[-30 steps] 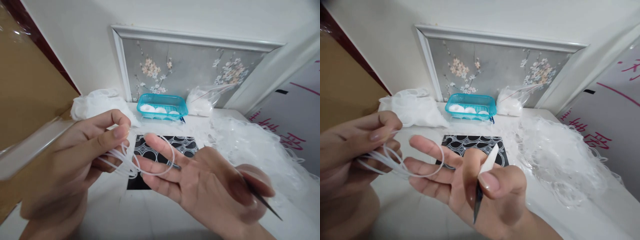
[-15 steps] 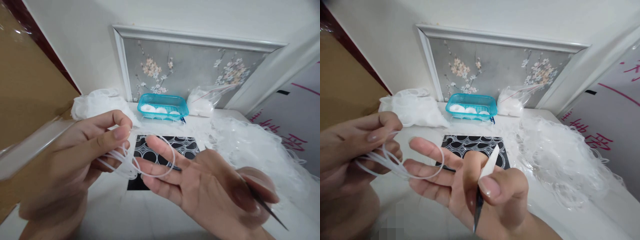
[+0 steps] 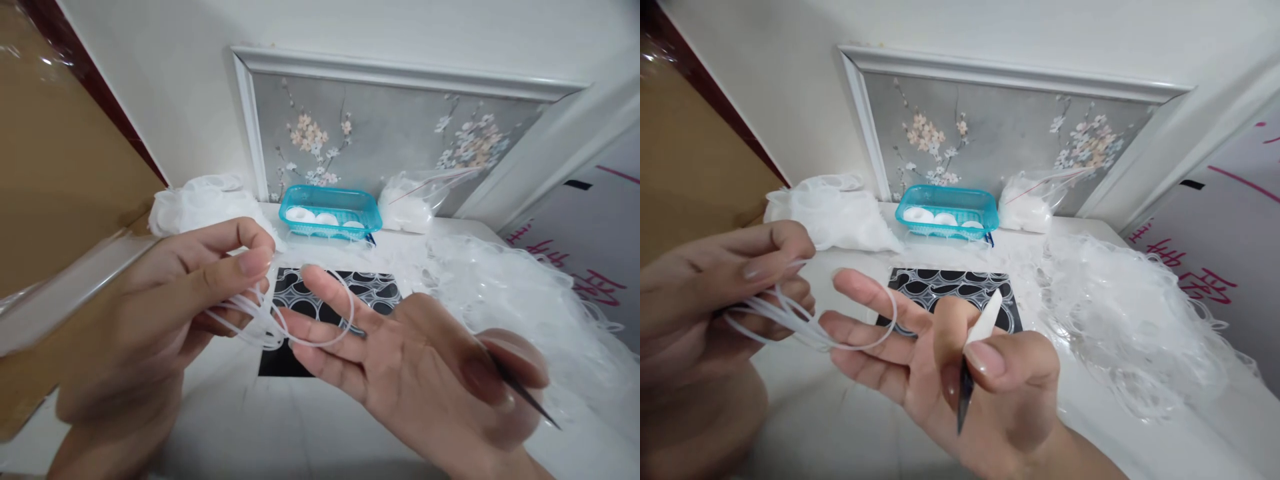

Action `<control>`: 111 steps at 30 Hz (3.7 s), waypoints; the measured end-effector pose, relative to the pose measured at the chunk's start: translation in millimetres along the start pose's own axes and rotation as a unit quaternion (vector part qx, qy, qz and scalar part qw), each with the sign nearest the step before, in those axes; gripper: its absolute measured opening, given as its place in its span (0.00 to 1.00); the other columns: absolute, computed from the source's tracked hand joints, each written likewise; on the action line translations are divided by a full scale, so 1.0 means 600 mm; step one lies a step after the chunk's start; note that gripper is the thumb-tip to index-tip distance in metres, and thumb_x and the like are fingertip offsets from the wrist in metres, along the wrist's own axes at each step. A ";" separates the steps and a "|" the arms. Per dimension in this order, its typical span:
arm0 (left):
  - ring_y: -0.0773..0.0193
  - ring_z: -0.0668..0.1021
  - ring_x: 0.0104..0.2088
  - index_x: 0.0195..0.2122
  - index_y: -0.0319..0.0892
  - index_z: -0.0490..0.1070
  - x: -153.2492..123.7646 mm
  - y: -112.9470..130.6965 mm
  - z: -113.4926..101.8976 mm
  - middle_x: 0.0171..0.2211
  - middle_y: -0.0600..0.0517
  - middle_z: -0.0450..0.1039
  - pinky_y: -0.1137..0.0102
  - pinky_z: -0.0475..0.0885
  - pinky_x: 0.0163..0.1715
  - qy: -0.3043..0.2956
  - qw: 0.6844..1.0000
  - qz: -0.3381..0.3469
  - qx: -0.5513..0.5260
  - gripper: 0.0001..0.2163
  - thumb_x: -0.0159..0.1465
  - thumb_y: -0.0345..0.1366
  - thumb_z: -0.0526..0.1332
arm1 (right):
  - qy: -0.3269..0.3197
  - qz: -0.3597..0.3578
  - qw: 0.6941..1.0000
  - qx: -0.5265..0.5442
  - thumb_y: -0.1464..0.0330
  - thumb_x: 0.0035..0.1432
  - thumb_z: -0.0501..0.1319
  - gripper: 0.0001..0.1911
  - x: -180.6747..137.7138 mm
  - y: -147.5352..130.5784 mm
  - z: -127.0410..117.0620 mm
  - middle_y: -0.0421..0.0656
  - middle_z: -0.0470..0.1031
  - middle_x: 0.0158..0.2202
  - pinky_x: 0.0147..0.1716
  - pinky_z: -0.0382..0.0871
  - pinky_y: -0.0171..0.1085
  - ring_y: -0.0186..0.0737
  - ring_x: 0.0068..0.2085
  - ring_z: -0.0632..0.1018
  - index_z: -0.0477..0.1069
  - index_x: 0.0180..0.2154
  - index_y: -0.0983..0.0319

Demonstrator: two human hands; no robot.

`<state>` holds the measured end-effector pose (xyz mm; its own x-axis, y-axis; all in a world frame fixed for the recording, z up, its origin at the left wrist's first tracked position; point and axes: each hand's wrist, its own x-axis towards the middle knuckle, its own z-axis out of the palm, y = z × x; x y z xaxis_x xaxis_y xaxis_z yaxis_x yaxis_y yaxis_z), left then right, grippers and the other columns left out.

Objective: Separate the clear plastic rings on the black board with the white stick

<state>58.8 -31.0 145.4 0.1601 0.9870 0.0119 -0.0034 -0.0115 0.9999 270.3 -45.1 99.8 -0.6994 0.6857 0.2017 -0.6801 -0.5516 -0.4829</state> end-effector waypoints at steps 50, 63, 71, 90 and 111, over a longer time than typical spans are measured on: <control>0.64 0.74 0.18 0.48 0.43 0.76 -0.022 -0.320 -0.047 0.20 0.52 0.75 0.74 0.56 0.19 -0.163 0.752 0.245 0.589 0.16 0.73 0.41 0.50 | 0.309 -0.048 0.715 -0.626 0.62 0.54 0.68 0.08 0.019 0.124 -0.243 0.42 0.81 0.28 0.29 0.72 0.37 0.41 0.29 0.81 0.75 0.31 0.60; 0.59 0.77 0.19 0.57 0.38 0.72 -0.025 -0.337 -0.032 0.21 0.49 0.77 0.73 0.60 0.18 -0.172 0.669 0.265 0.672 0.17 0.72 0.39 0.55 | 0.302 -0.071 0.698 -0.646 0.62 0.56 0.67 0.08 0.016 0.128 -0.245 0.42 0.80 0.28 0.28 0.71 0.36 0.41 0.29 0.80 0.76 0.31 0.60; 0.56 0.79 0.20 0.59 0.39 0.70 -0.023 -0.331 -0.026 0.23 0.49 0.78 0.72 0.60 0.17 -0.188 0.662 0.223 0.691 0.18 0.71 0.41 0.57 | 0.241 -0.102 0.631 -0.730 0.66 0.61 0.63 0.04 0.011 0.127 -0.251 0.44 0.83 0.36 0.46 0.75 0.44 0.48 0.49 0.81 0.76 0.35 0.58; 0.59 0.79 0.22 0.61 0.39 0.68 -0.036 -0.327 -0.030 0.23 0.48 0.76 0.70 0.67 0.23 -0.223 0.694 0.195 0.656 0.20 0.73 0.41 0.51 | 0.258 -0.342 0.502 -0.751 0.67 0.61 0.62 0.08 0.097 -0.016 -0.253 0.43 0.79 0.34 0.45 0.73 0.48 0.44 0.40 0.79 0.76 0.31 0.59; 0.65 0.76 0.22 0.32 0.41 0.74 0.031 -0.285 -0.105 0.21 0.52 0.74 0.71 0.58 0.21 -0.053 0.694 0.273 0.664 0.15 0.69 0.28 0.49 | 0.371 -0.165 0.779 -0.478 0.59 0.55 0.68 0.11 0.060 0.126 -0.265 0.40 0.80 0.32 0.41 0.74 0.40 0.41 0.36 0.82 0.75 0.33 0.59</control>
<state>0.0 -0.8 -25.7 0.5656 0.7602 0.3195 0.8087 -0.5873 -0.0343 228.5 13.3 -65.2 0.0389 0.9967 0.0716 -0.0742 0.0743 -0.9945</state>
